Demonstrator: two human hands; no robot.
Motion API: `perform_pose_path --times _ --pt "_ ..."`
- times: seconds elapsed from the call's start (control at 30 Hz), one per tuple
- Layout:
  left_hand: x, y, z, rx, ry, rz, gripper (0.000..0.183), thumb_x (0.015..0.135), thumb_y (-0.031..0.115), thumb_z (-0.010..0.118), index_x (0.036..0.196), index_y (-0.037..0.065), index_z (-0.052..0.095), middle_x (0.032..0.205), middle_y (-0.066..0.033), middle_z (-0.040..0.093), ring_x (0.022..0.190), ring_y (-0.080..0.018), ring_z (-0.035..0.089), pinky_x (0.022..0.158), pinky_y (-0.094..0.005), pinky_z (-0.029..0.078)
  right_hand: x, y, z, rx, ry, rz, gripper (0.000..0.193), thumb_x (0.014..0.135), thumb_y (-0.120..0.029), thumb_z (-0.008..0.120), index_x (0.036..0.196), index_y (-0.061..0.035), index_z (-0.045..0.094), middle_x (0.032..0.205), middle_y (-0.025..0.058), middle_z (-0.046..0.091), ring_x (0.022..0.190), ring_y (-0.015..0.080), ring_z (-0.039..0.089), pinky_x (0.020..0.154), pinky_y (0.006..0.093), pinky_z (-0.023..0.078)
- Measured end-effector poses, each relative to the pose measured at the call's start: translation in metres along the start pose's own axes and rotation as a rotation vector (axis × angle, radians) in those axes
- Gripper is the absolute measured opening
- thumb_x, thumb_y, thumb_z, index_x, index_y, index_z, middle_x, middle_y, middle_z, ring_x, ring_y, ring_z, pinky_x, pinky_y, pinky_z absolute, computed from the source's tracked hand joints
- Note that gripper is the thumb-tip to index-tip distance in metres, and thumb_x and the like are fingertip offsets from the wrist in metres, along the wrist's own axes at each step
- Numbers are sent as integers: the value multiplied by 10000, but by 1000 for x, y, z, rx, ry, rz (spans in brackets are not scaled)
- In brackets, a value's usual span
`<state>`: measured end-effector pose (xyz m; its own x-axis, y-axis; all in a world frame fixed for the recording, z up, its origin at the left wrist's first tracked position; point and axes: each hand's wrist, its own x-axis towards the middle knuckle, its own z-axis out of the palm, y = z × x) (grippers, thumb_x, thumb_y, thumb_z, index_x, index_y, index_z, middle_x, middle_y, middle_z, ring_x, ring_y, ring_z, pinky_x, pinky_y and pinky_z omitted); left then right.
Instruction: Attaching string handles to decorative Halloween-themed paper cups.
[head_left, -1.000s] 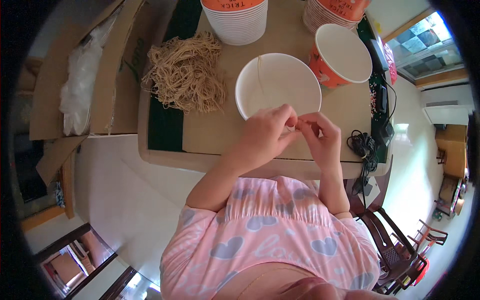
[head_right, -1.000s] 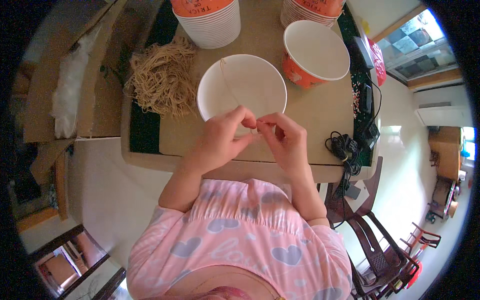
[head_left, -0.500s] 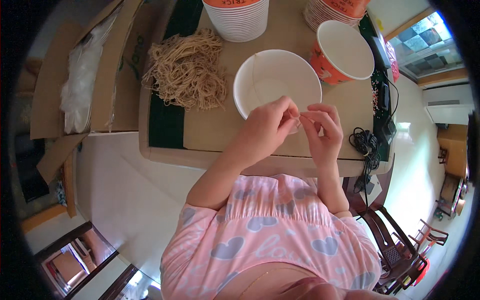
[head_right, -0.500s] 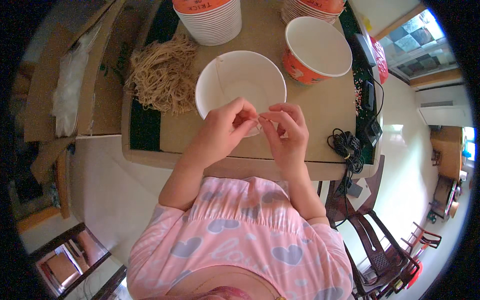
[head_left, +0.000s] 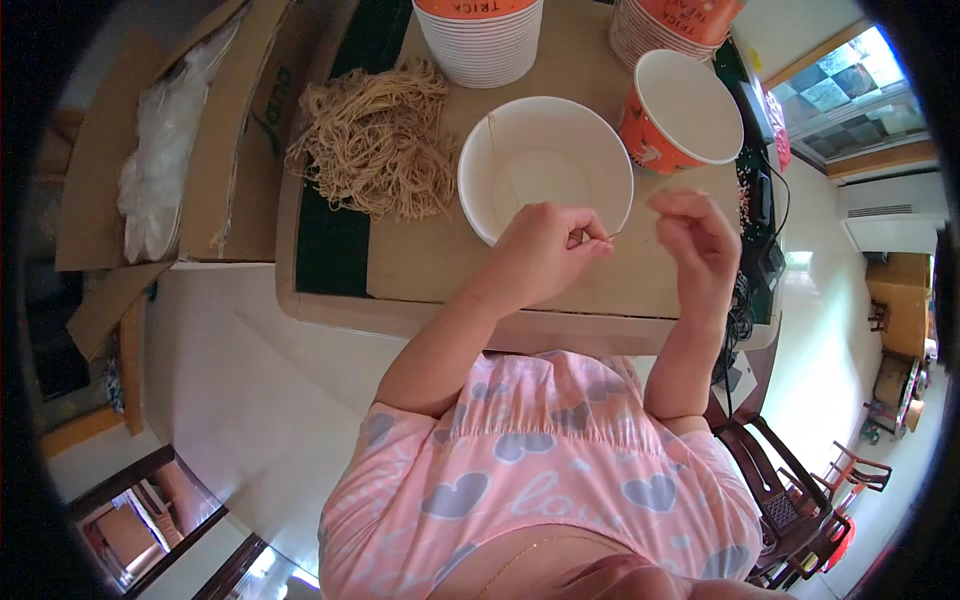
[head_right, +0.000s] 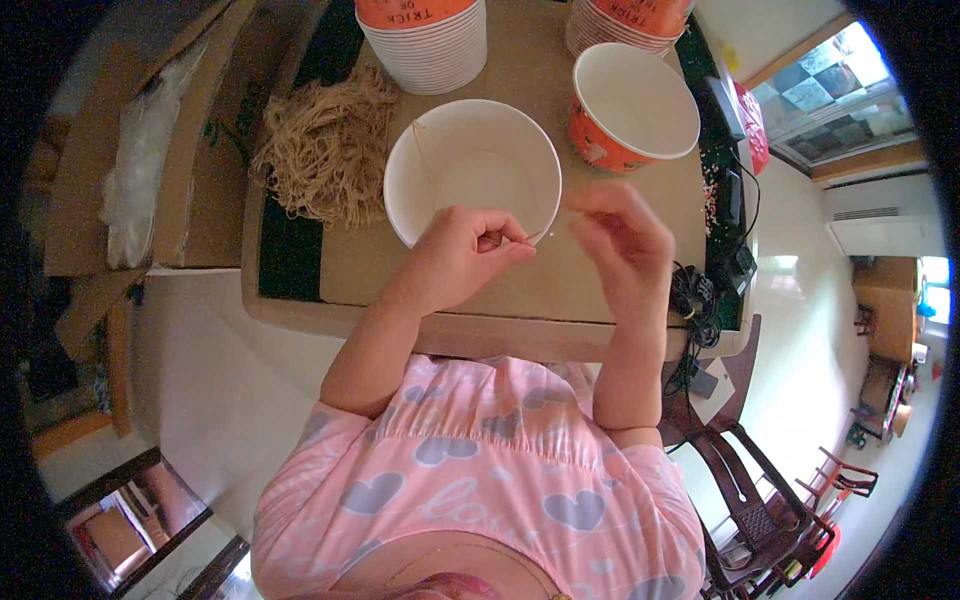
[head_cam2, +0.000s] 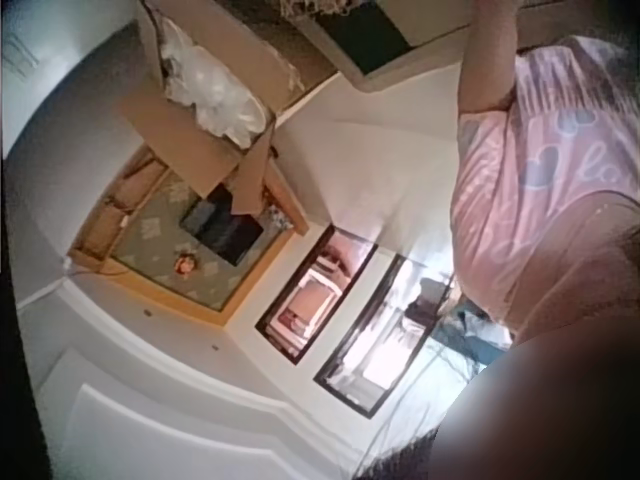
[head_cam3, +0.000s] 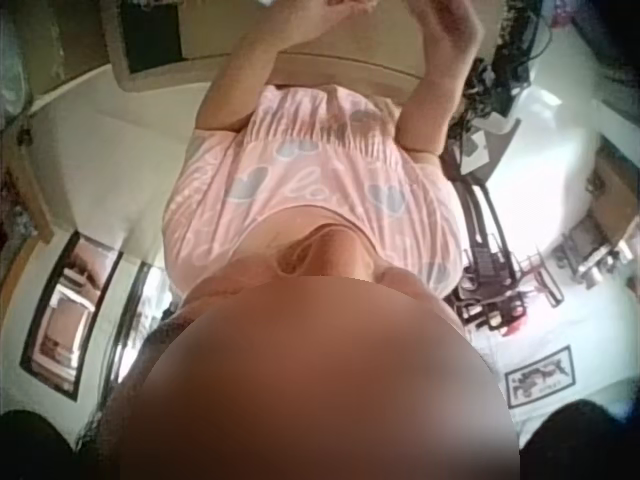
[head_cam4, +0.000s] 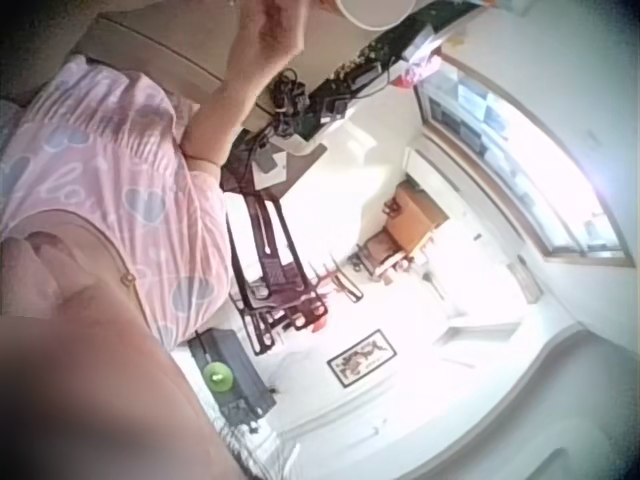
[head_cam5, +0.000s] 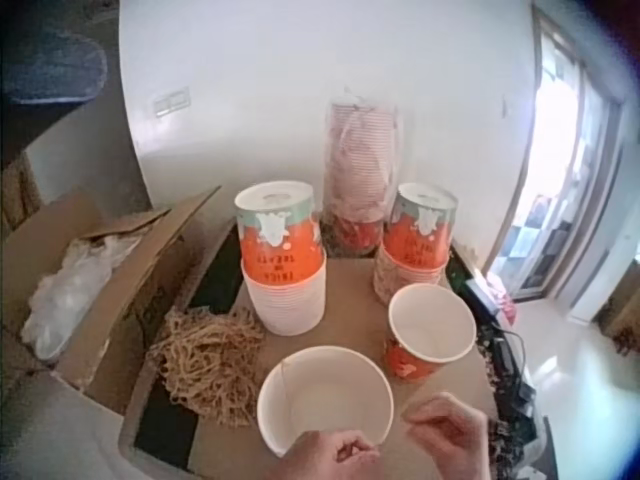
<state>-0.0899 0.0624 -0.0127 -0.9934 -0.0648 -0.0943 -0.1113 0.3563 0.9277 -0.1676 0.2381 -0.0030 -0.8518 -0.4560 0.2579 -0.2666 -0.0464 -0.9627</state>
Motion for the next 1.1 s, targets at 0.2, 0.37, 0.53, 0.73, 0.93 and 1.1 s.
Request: perform_pose_path --times 0.2,0.37,0.53,0.73,0.93,1.1 --pt "1 -6 3 -61 13 21 139 807 137 700 855 9 679 691 -137 647 604 -224 625 593 -330 478 5 -10 2 -376 -346 -145 303 755 55 684 1041 -40 662 916 57 639 744 149 598 648 271 460" --pt "3 -6 4 -49 -8 28 144 812 145 695 864 11 681 713 -141 659 635 -231 644 609 -329 489 11 -4 -6 -532 -342 -316 166 744 11 704 901 -27 665 816 98 622 738 262 611 640 333 482" --pt "4 -3 2 -37 -24 14 153 812 156 694 857 10 682 700 -139 653 618 -230 633 603 -332 486 14 -20 -5 -568 -348 -307 159 739 -4 708 888 -28 660 814 89 618 767 270 609 652 347 484" --pt "6 -2 2 -20 -27 24 154 808 153 691 854 6 682 690 -142 647 613 -241 626 605 -340 486 21 -16 -14 -585 -455 -367 197 732 -17 710 921 -36 659 852 88 619 796 275 602 674 362 486" --pt "7 -4 5 -32 -9 52 145 805 138 685 855 3 680 725 -158 660 648 -261 645 621 -352 493 21 -21 -8 -578 -433 -346 188 730 -24 704 913 -45 668 844 85 619 772 272 592 677 369 484" --pt "8 -3 5 -24 0 52 134 805 131 684 851 5 681 729 -153 664 637 -257 644 615 -349 492 25 -16 -13 -565 -487 -416 159 738 -26 695 891 -39 653 839 77 621 754 268 583 657 374 475"
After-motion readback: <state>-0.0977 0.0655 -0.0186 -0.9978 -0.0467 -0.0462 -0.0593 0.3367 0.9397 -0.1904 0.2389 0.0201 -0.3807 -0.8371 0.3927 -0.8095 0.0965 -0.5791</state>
